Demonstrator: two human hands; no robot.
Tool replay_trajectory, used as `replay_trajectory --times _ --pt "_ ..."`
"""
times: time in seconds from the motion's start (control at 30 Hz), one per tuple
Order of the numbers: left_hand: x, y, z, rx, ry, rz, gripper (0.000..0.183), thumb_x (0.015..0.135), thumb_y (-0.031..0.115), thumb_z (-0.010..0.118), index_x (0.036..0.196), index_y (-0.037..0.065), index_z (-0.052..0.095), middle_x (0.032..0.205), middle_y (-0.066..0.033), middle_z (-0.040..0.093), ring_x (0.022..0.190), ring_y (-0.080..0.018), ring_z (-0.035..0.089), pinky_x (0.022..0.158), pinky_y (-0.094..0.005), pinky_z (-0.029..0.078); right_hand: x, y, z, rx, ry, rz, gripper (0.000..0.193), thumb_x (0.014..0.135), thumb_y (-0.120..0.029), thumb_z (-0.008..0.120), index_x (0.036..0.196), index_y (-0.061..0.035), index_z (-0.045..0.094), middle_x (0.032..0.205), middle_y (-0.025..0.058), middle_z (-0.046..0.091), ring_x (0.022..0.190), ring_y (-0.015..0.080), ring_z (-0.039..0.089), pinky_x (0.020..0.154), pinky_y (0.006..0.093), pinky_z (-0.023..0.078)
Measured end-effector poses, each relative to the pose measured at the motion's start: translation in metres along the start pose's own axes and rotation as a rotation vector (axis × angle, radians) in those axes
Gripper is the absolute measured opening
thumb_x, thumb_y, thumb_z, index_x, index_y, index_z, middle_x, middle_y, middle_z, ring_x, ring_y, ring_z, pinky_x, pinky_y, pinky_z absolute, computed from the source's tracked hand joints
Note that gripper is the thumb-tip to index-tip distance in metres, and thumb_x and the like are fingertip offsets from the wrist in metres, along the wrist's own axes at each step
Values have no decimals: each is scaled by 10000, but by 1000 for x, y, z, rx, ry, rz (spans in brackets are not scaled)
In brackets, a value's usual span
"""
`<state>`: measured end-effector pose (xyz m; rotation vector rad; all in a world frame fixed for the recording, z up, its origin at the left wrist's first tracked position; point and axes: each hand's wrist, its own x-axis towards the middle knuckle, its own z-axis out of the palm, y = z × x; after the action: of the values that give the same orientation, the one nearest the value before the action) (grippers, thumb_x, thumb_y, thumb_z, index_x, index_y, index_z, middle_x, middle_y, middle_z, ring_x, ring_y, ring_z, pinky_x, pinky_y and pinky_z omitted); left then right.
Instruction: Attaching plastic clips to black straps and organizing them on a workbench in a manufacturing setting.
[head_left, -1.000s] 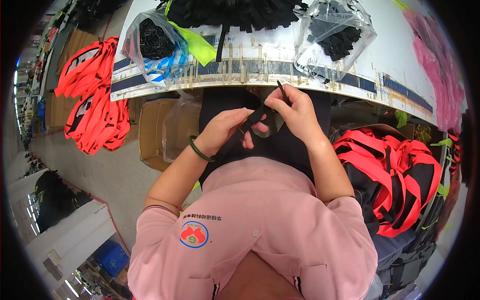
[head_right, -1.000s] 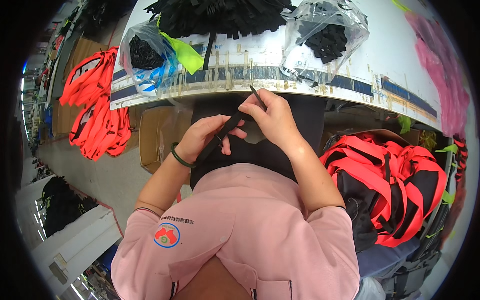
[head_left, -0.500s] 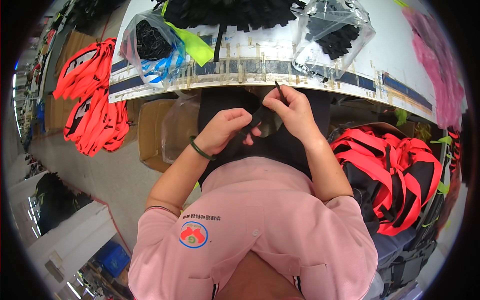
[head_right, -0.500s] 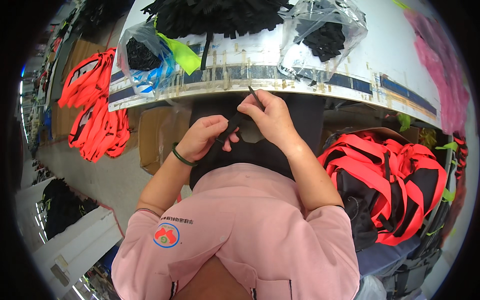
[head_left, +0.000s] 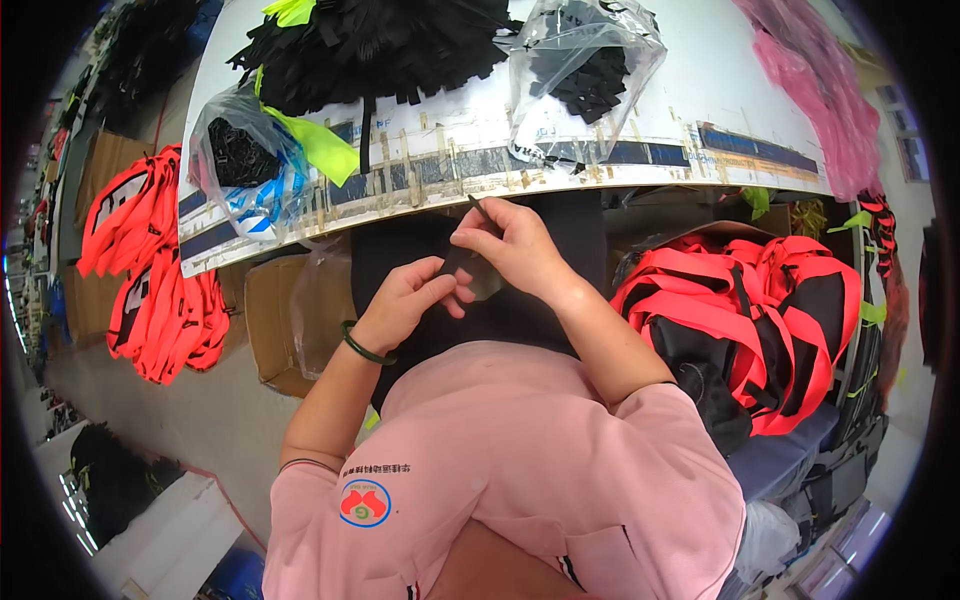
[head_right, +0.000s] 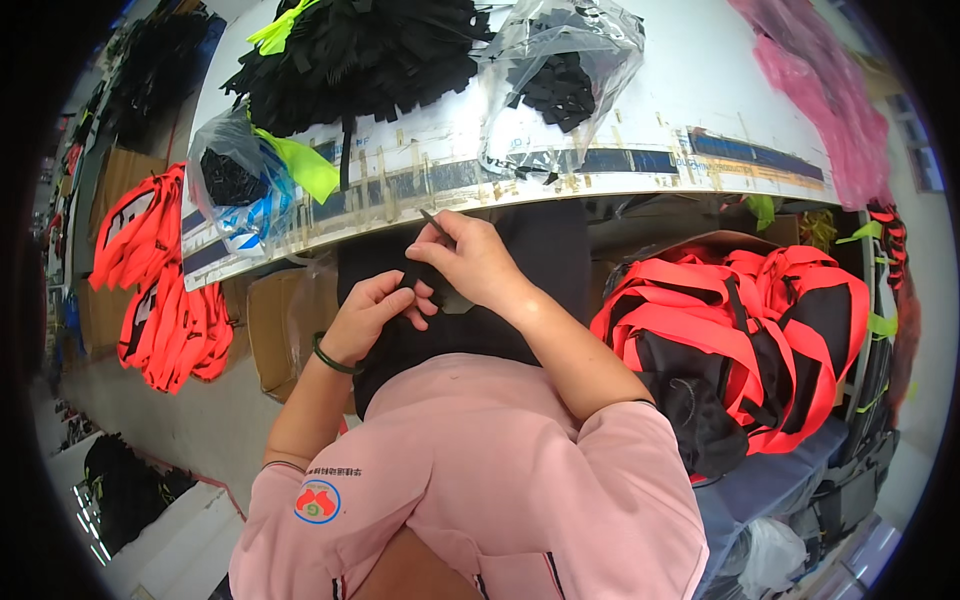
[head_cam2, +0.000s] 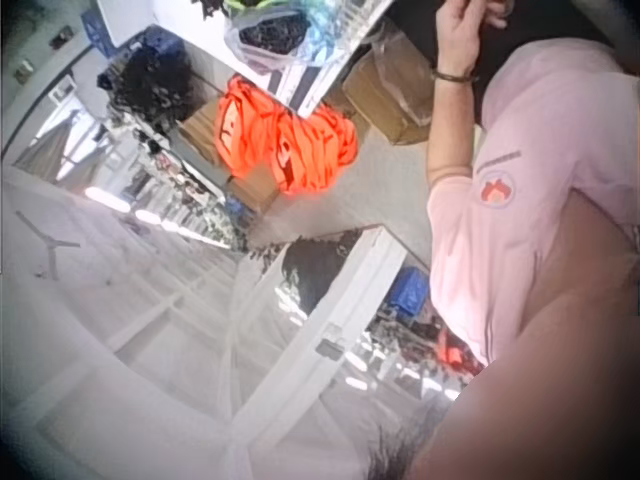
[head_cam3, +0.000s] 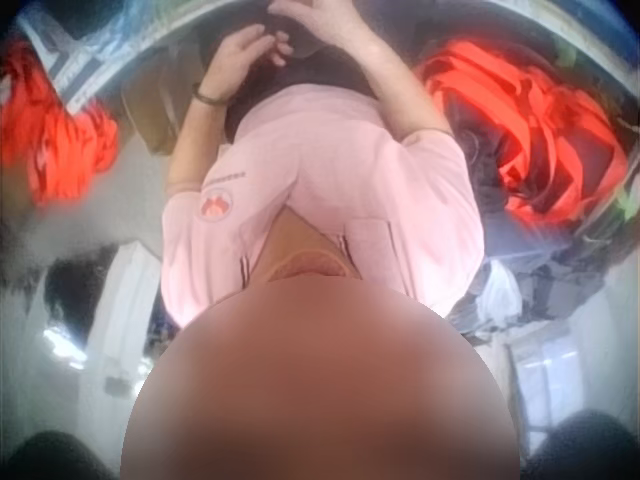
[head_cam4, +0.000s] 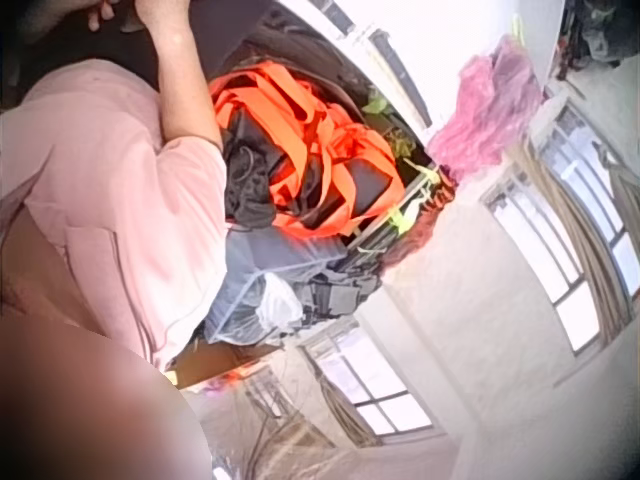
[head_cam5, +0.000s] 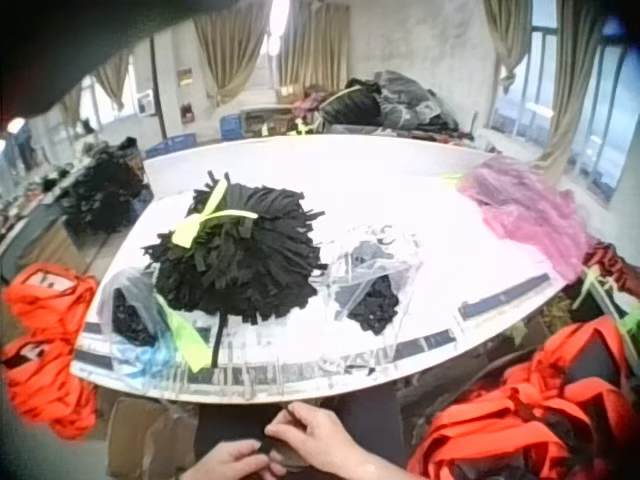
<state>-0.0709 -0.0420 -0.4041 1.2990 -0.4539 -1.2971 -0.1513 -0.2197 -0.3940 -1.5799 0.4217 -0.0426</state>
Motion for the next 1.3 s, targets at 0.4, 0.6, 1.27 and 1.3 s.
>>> replay_trajectory --times 0.4,0.6,1.27,1.3 --pt "1 1 1 -40 23 62 183 916 90 481 1017 -39 562 857 -104 634 645 -120 585 618 -217 472 2 0 -4 494 -123 227 224 895 -234 579 776 -45 583 648 4 554 450 27 382 406 180 266" --pt "2 1 5 -222 -67 55 393 973 285 377 1134 -35 538 927 -137 644 665 -178 609 669 -274 494 2 6 -5 655 -141 239 267 897 -251 571 712 -58 555 604 -4 532 419 29 355 386 183 236" --pt "2 8 5 -335 -77 -24 633 949 509 295 1198 -38 492 1084 -171 603 836 -248 643 814 -356 496 15 7 3 463 -45 219 218 892 -233 576 749 -69 574 584 -32 496 422 31 368 380 184 254" --pt "1 9 6 -315 -44 -86 539 969 414 319 1216 -41 467 1081 -185 599 835 -259 637 779 -365 505 10 7 5 439 -33 240 214 885 -250 586 756 -80 574 605 -28 497 441 31 373 390 185 252"
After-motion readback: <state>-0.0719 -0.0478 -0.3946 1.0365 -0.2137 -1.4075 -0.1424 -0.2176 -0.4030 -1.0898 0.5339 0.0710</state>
